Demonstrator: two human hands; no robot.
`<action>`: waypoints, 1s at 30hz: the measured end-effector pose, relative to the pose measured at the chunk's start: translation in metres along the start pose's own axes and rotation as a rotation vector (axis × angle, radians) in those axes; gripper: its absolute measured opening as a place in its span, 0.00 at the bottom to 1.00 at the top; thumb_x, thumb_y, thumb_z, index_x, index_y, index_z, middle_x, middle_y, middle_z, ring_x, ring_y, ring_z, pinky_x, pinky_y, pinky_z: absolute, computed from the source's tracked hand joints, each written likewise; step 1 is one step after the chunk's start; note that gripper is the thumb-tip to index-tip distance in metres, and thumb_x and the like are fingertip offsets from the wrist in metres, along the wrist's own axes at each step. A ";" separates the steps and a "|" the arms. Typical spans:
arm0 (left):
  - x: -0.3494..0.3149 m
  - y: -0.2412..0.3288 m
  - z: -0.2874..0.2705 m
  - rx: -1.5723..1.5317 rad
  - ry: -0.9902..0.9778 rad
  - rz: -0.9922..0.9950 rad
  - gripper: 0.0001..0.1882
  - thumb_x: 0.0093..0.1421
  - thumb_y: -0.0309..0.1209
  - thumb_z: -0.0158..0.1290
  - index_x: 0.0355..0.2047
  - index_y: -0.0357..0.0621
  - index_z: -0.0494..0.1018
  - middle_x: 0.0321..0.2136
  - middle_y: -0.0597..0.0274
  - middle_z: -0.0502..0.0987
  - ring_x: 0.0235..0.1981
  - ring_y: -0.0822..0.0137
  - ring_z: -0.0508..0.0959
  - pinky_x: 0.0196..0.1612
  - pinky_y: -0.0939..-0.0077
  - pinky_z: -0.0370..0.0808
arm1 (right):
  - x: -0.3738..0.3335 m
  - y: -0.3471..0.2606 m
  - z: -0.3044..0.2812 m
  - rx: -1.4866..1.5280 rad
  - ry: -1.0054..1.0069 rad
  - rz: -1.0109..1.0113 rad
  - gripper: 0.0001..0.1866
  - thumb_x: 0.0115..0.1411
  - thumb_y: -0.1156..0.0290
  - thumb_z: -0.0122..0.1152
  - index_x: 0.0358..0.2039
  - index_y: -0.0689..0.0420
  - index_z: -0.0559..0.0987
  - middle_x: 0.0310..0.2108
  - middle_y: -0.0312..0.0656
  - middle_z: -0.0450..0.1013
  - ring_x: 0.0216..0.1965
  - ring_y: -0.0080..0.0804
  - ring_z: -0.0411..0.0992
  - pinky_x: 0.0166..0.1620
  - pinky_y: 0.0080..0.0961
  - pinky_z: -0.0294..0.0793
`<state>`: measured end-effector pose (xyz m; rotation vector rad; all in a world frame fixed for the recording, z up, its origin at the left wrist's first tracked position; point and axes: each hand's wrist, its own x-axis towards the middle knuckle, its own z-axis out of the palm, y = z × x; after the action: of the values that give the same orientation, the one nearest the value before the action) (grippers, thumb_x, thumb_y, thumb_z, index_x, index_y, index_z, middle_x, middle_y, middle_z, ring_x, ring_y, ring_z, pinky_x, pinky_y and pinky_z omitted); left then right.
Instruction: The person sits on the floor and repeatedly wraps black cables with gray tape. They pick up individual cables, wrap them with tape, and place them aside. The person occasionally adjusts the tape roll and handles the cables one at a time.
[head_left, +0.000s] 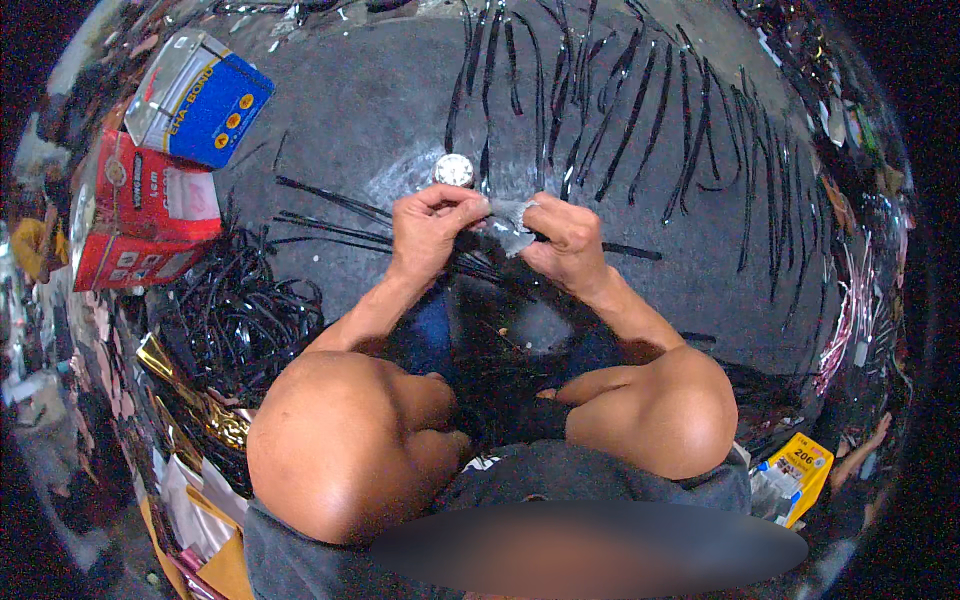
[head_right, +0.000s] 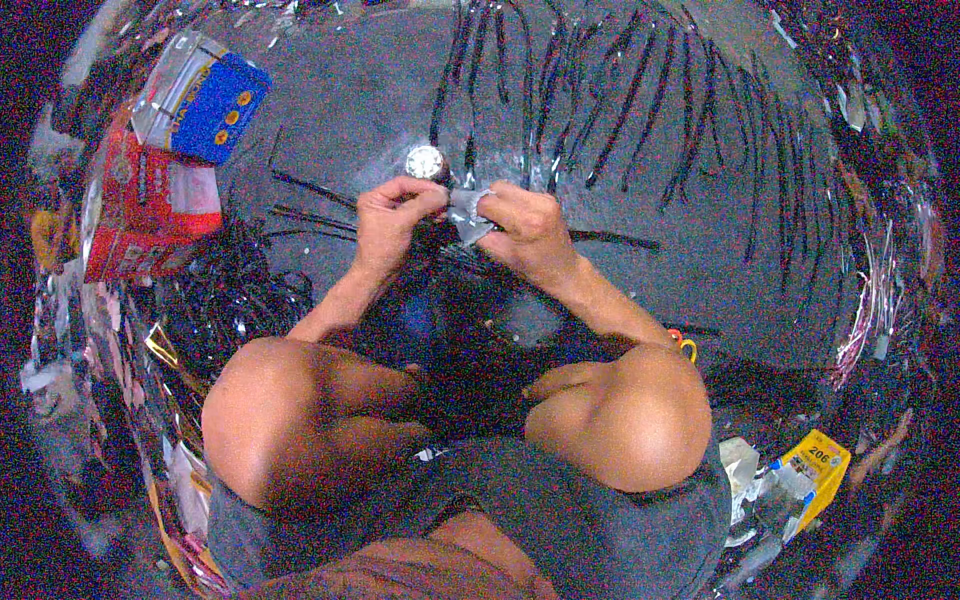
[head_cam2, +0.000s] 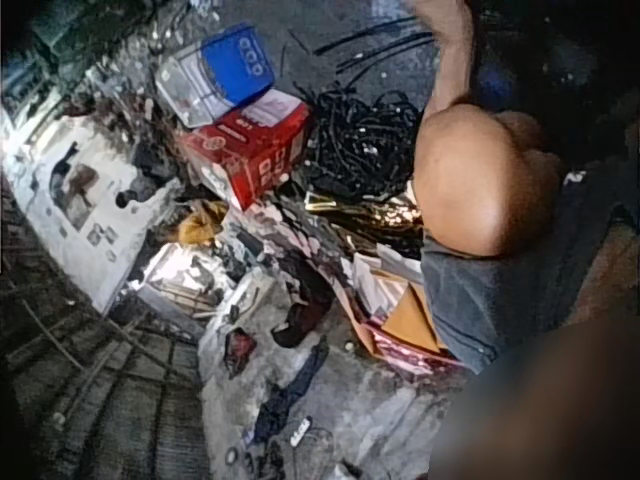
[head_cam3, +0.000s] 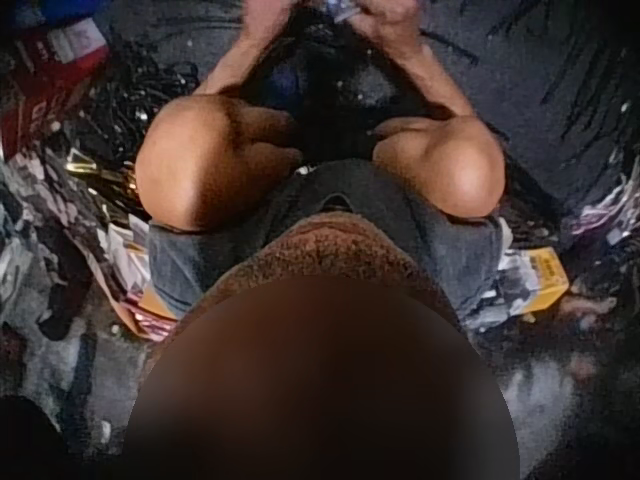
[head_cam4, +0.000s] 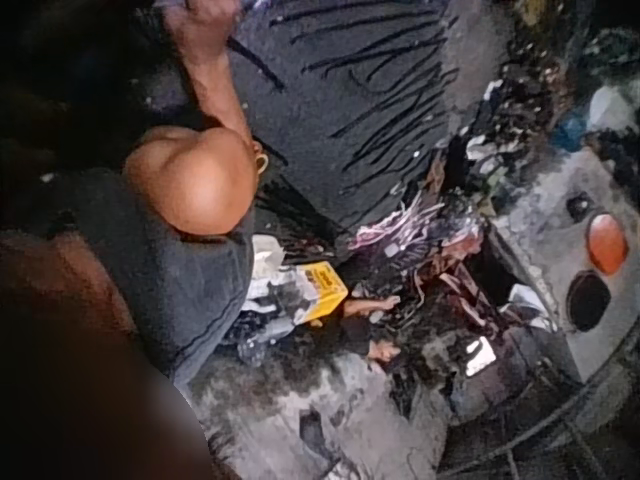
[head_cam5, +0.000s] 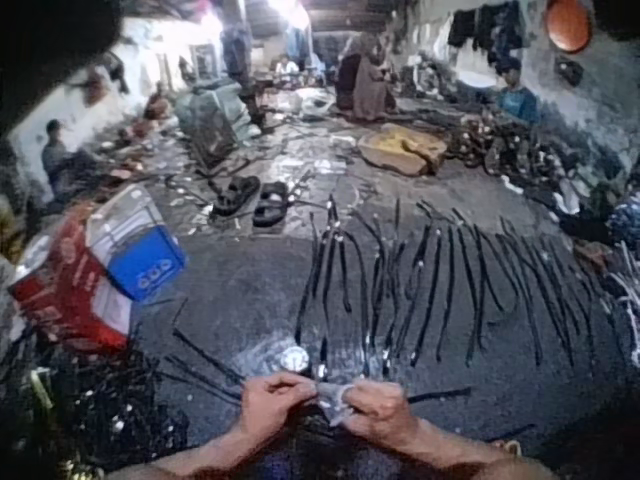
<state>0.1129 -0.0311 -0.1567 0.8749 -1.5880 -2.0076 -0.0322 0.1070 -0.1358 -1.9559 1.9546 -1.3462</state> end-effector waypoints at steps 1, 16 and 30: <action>0.001 0.003 -0.005 -0.001 -0.004 -0.002 0.04 0.55 0.24 0.61 0.31 0.39 0.80 0.28 0.65 0.81 0.29 0.75 0.78 0.33 0.79 0.75 | -0.003 0.001 -0.001 -0.003 -0.023 0.008 0.11 0.45 0.73 0.67 0.30 0.57 0.78 0.24 0.43 0.69 0.25 0.43 0.73 0.27 0.35 0.72; 0.082 -0.063 -0.347 0.210 0.375 -0.281 0.14 0.56 0.35 0.61 0.35 0.37 0.77 0.27 0.60 0.79 0.24 0.70 0.77 0.29 0.74 0.73 | -0.122 0.021 -0.024 0.095 -0.281 0.529 0.09 0.43 0.74 0.65 0.28 0.60 0.79 0.25 0.47 0.74 0.26 0.46 0.75 0.30 0.35 0.73; 0.160 -0.057 -0.039 1.465 -0.030 0.498 0.17 0.50 0.39 0.60 0.37 0.44 0.76 0.39 0.53 0.77 0.44 0.52 0.77 0.43 0.56 0.76 | -0.139 0.022 0.016 -0.118 -0.443 0.653 0.19 0.49 0.74 0.60 0.44 0.60 0.74 0.38 0.50 0.74 0.40 0.52 0.74 0.42 0.43 0.75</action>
<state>0.0298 -0.1518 -0.2509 0.6801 -2.8457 -0.2791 -0.0134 0.2109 -0.2306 -1.2930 2.1703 -0.5907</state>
